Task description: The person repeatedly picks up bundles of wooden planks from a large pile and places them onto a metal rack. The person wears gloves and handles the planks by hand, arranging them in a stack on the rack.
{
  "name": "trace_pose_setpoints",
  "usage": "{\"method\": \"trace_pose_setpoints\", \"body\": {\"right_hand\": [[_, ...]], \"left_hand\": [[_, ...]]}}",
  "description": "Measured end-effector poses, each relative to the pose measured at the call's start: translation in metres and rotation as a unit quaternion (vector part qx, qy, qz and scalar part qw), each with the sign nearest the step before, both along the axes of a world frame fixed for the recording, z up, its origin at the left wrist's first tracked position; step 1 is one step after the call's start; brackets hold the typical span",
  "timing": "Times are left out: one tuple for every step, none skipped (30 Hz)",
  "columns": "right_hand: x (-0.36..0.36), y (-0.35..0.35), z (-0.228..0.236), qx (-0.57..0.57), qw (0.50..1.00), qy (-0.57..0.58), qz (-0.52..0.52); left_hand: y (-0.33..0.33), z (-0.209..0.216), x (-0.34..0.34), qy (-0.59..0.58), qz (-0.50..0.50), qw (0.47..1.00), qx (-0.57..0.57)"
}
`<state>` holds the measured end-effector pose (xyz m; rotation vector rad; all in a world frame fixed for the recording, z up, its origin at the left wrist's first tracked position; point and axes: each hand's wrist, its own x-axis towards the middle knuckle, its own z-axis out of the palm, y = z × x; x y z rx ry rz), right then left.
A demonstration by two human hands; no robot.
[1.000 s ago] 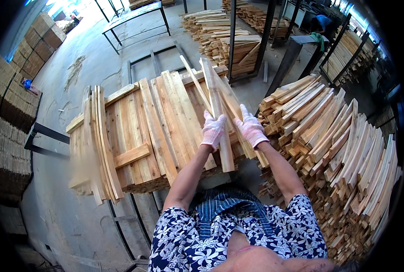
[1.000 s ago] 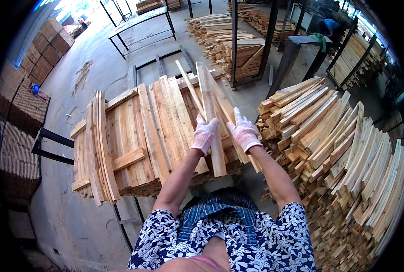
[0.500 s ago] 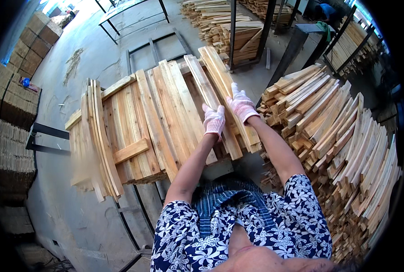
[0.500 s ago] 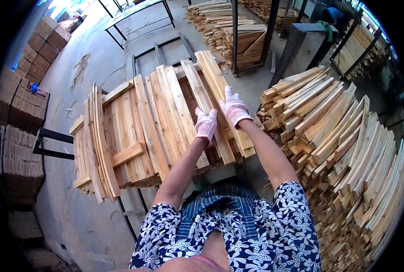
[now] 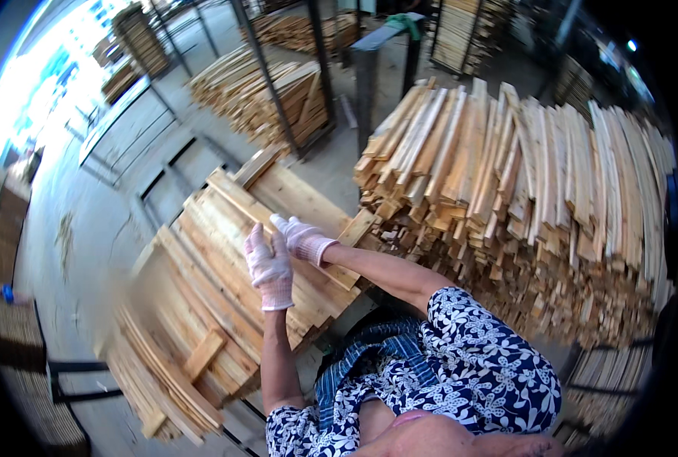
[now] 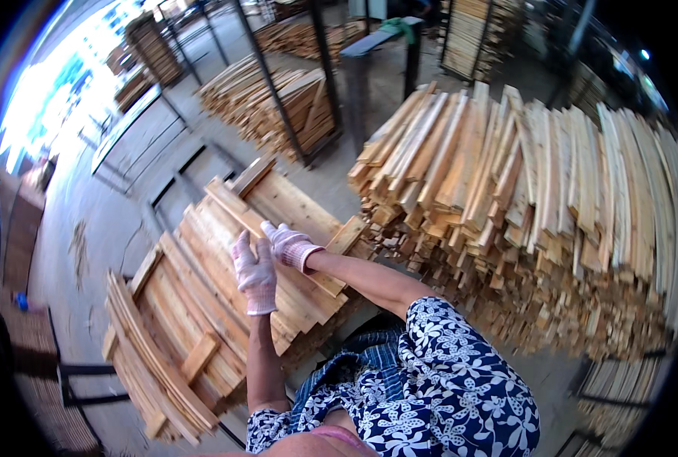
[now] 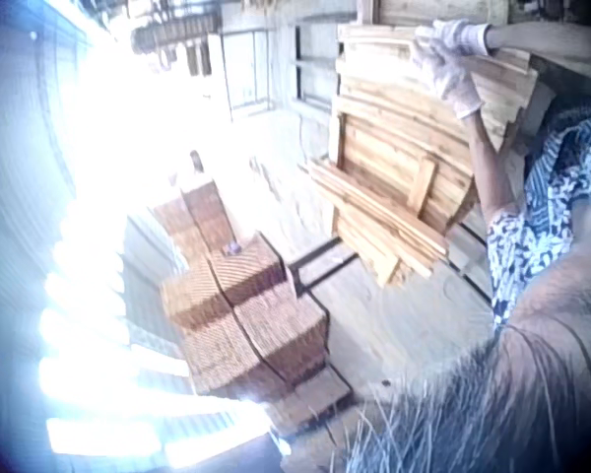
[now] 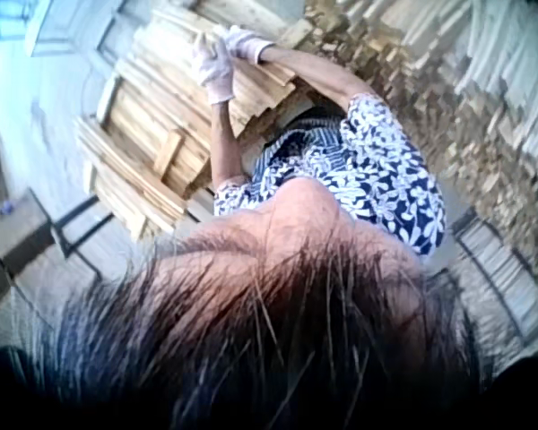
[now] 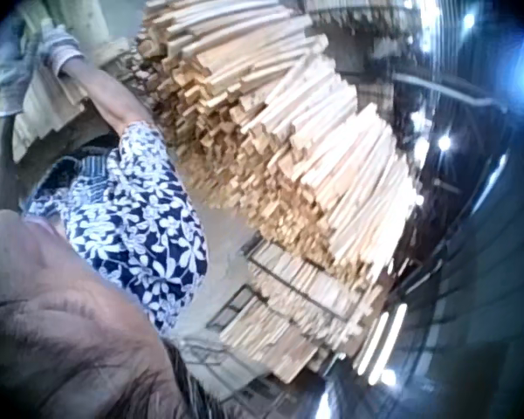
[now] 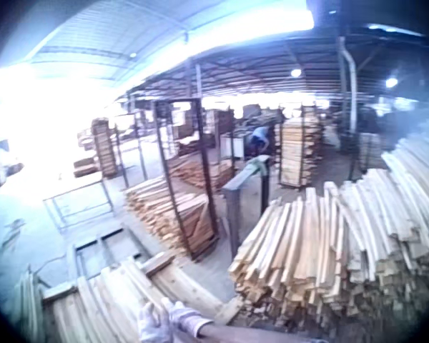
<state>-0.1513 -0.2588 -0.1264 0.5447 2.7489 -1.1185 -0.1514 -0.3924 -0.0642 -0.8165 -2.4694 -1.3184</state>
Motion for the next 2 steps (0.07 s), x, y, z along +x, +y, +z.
{"method": "trace_pose_setpoints", "body": {"right_hand": [[0.0061, 0.001, 0.0178, -0.009, 1.0, -0.024, 0.011], [0.0134, 0.0104, 0.0254, -0.017, 0.999, -0.045, 0.002]], "left_hand": [[-0.0016, 0.0029, -0.0017, -0.056, -0.013, 0.998, 0.037], [0.0016, 0.0011, -0.005, -0.076, -0.059, 0.994, 0.045]]}}
